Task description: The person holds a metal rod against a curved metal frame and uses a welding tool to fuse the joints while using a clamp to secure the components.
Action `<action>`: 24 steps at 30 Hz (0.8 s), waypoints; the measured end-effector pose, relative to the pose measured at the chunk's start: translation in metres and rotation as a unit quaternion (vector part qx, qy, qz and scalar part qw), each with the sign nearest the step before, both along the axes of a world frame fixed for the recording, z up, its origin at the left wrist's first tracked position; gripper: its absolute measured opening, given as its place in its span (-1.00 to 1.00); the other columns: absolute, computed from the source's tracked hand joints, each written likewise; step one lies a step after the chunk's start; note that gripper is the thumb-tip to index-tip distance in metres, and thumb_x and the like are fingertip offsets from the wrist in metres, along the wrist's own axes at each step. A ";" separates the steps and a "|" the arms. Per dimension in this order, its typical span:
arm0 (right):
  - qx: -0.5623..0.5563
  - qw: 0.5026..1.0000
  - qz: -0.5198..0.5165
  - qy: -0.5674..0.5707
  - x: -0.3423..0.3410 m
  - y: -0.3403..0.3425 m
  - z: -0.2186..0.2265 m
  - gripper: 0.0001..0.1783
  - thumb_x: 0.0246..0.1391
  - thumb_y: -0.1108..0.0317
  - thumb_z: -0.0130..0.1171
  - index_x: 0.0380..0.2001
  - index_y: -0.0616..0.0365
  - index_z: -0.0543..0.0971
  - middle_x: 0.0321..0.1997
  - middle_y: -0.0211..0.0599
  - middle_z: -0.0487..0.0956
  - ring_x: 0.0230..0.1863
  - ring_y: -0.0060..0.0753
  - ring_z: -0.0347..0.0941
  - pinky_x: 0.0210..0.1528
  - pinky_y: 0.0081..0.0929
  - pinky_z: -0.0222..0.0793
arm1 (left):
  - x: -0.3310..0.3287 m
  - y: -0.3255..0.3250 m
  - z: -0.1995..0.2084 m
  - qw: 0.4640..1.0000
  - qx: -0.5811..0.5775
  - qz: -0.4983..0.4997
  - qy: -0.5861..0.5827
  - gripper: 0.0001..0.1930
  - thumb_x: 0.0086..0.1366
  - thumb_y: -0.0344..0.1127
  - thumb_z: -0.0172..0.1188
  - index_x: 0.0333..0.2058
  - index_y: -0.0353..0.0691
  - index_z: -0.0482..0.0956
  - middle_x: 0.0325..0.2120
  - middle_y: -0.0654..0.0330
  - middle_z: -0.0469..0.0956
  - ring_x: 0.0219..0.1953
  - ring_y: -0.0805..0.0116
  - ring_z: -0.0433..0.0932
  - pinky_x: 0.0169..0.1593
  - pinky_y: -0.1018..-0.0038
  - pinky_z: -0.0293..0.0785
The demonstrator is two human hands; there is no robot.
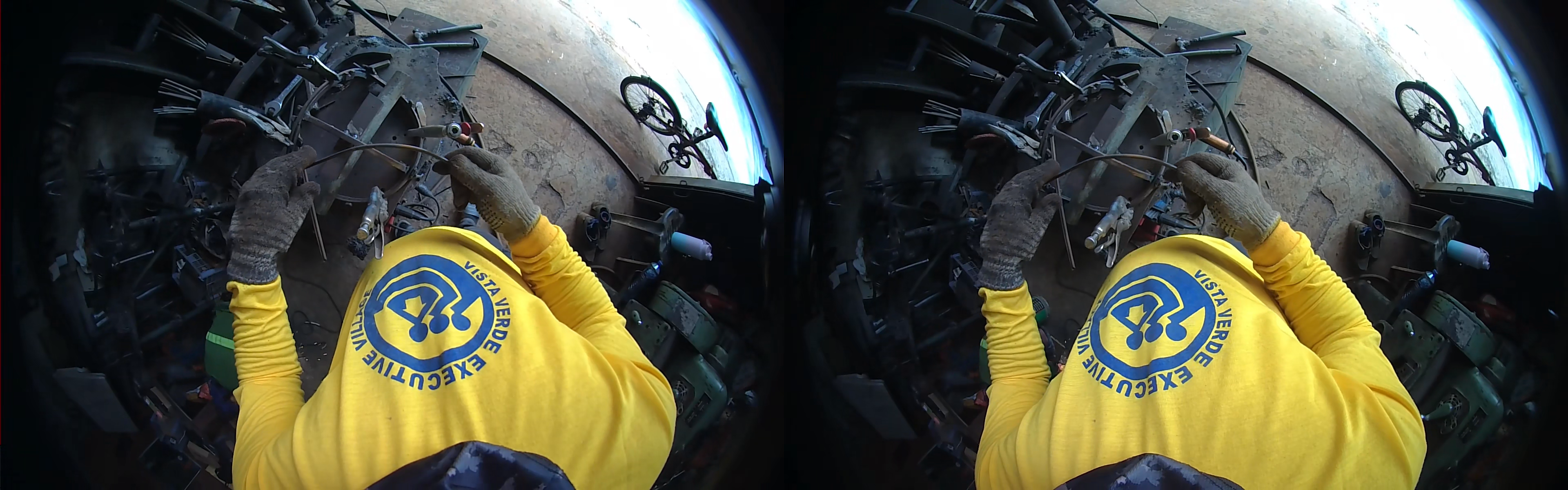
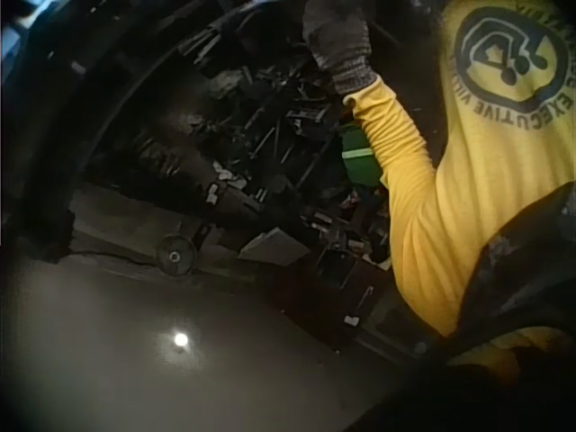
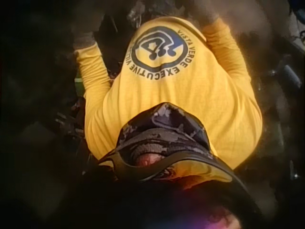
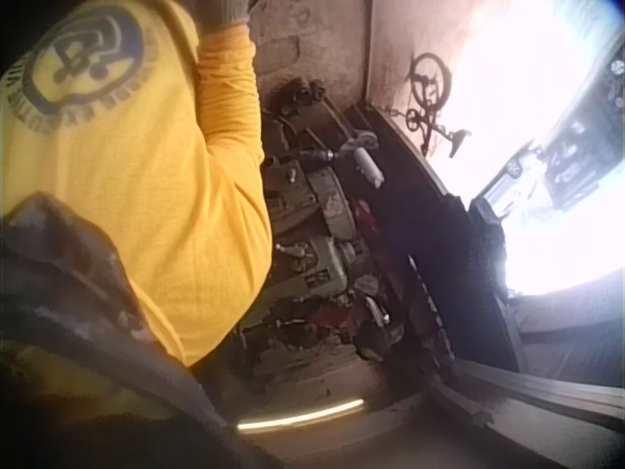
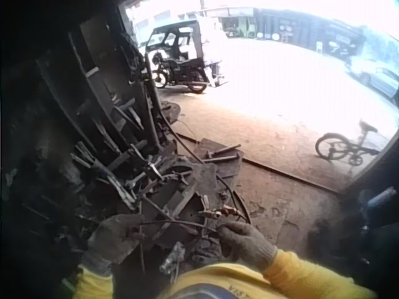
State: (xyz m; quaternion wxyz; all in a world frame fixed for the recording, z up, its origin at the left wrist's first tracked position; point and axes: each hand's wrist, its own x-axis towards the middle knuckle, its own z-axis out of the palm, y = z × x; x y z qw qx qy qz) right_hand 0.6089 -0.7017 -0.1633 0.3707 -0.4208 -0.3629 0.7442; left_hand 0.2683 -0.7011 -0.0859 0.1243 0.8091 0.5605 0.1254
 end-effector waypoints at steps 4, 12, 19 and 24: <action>-0.017 1.000 0.000 0.014 0.000 0.003 -0.004 -0.58 0.38 0.15 0.17 0.01 0.35 0.59 -0.46 -0.43 0.52 -0.47 -0.55 0.45 -0.39 -0.57 0.44 | 0.006 0.001 -0.019 0.999 0.023 0.012 0.033 -0.47 0.22 -0.34 0.38 0.19 -0.12 0.53 0.13 0.08 0.58 0.15 0.07 0.57 0.21 0.24 0.49; -0.036 0.999 -0.005 0.012 -0.001 0.005 -0.003 -0.56 0.38 0.10 0.17 0.01 0.34 0.60 -0.48 -0.46 0.50 -0.48 -0.58 0.42 -0.39 -0.59 0.38 | 0.013 0.009 -0.040 0.998 0.007 0.058 0.011 -0.48 0.20 -0.39 0.35 0.17 -0.14 0.55 0.11 0.06 0.59 0.15 0.05 0.57 0.20 0.24 0.50; -0.018 1.000 0.005 -0.012 0.001 0.006 -0.004 -0.55 0.38 0.12 0.17 0.03 0.36 0.59 -0.45 -0.44 0.52 -0.46 -0.57 0.44 -0.35 -0.58 0.43 | 0.016 0.011 -0.034 0.999 0.027 0.033 0.030 -0.66 0.19 -0.39 0.34 -0.02 -0.18 0.67 -0.10 0.07 0.68 -0.02 0.04 0.64 0.10 0.22 0.55; 0.008 0.999 0.034 -0.027 0.004 0.007 -0.009 -0.61 0.37 0.16 0.17 0.02 0.29 0.61 -0.40 -0.38 0.58 -0.40 -0.52 0.51 -0.27 -0.51 0.50 | 0.011 0.009 -0.026 0.997 0.064 0.001 0.052 -0.72 0.18 -0.40 0.34 -0.09 -0.16 0.70 -0.16 0.11 0.70 -0.06 0.08 0.66 0.06 0.23 0.56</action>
